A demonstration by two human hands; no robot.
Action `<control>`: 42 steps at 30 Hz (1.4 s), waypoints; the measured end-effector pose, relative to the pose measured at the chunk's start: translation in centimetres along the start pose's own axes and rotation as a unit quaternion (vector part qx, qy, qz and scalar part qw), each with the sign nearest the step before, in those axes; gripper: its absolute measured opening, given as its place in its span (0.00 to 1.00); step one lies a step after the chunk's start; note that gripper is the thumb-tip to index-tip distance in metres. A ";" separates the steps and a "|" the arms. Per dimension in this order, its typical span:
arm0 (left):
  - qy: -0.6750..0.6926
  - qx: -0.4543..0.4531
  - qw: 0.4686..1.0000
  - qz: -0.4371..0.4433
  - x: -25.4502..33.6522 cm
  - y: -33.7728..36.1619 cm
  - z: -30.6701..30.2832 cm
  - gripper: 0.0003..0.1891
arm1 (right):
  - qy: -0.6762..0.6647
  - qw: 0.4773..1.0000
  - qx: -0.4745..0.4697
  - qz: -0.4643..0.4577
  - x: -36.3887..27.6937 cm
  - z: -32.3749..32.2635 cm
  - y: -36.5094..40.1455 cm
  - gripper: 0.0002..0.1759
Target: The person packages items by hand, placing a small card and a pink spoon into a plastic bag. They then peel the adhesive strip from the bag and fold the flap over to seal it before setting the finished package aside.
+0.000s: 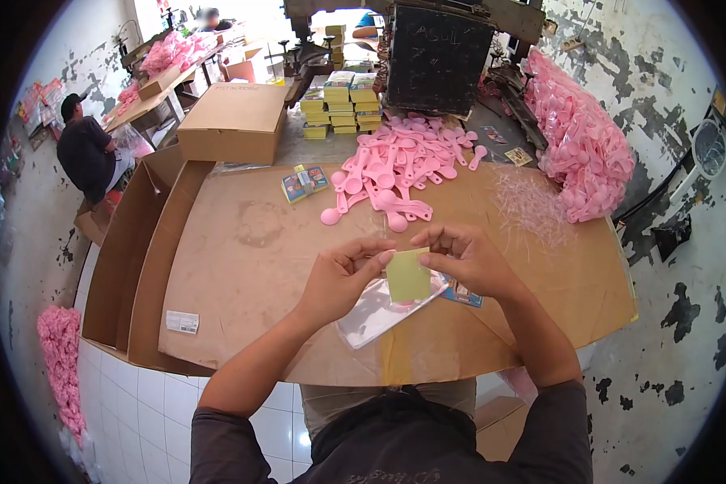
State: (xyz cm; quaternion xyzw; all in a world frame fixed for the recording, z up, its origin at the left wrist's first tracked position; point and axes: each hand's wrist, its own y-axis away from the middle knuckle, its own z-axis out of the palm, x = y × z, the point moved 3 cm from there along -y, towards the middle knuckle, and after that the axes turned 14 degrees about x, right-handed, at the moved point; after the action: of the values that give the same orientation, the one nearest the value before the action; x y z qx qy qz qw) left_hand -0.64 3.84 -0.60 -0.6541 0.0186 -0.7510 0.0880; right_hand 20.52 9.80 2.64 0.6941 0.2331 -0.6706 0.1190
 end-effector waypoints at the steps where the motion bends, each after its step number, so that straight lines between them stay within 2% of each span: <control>1: -0.009 0.002 1.000 -0.010 -0.2 0.0 0.0 0.15 | -0.001 1.000 0.005 0.004 0.1 -0.1 0.1 0.13; 4: -0.010 0.014 1.000 -0.019 0.4 0.3 0.2 0.13 | 0.016 1.000 0.016 -0.017 0.7 -0.5 0.3 0.09; 7: 0.004 0.016 1.000 -0.009 -0.1 0.2 0.0 0.13 | 0.018 0.999 0.030 0.004 0.9 -1.1 0.3 0.06; 13: -0.005 -0.007 1.000 0.028 -0.2 0.2 -0.3 0.11 | 0.003 0.999 0.017 -0.050 0.8 -1.3 0.1 0.07; 16: -0.035 -0.028 0.997 0.066 0.0 0.2 -0.5 0.13 | 0.038 0.998 0.017 -0.056 1.0 -1.7 0.0 0.09; 19: -0.006 -0.026 0.999 0.028 -0.1 0.1 -0.5 0.12 | 0.084 0.989 0.003 -0.119 0.2 -2.0 -0.1 0.10; 22: 0.118 -0.039 0.990 -0.064 -0.3 -0.2 -0.8 0.11 | 0.073 0.994 0.003 -0.079 -0.1 -1.9 0.3 0.08; 25: 0.014 -0.020 0.998 -0.061 -1.2 -0.3 -0.8 0.12 | 0.068 0.994 0.011 -0.090 0.3 -1.1 0.4 0.07; 28: -0.006 -0.041 0.998 -0.042 -0.9 -0.3 -0.2 0.15 | 0.039 0.996 0.011 -0.084 0.5 -1.1 0.4 0.07; 31: 0.011 -0.046 0.997 -0.061 -1.0 -0.4 -0.3 0.16 | 0.053 0.996 0.008 -0.070 0.8 -1.4 0.3 0.08; 34: 0.015 -0.049 0.998 -0.043 -1.1 -0.5 -0.2 0.15 | 0.177 0.964 -0.011 -0.199 0.4 -1.7 0.2 0.11; 37: 0.005 -0.041 0.998 -0.050 -1.0 -0.6 -0.3 0.17 | 0.101 0.990 -0.002 -0.099 0.4 -1.3 0.6 0.15; 40: 0.028 -0.021 0.999 -0.021 -0.7 -0.6 -0.2 0.20 | 0.140 0.987 -0.027 -0.078 -0.8 -1.0 0.9 0.17; 42: 0.047 -0.011 0.999 -0.011 -0.3 -0.4 0.4 0.21 | 0.136 0.986 -0.015 -0.099 -0.4 -1.0 0.7 0.18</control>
State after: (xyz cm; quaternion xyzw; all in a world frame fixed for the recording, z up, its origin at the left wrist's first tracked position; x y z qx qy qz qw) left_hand -0.24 4.26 -0.76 -0.6195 0.0240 -0.7814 0.0713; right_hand 21.77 9.60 3.03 0.7501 0.3247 -0.5753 0.0294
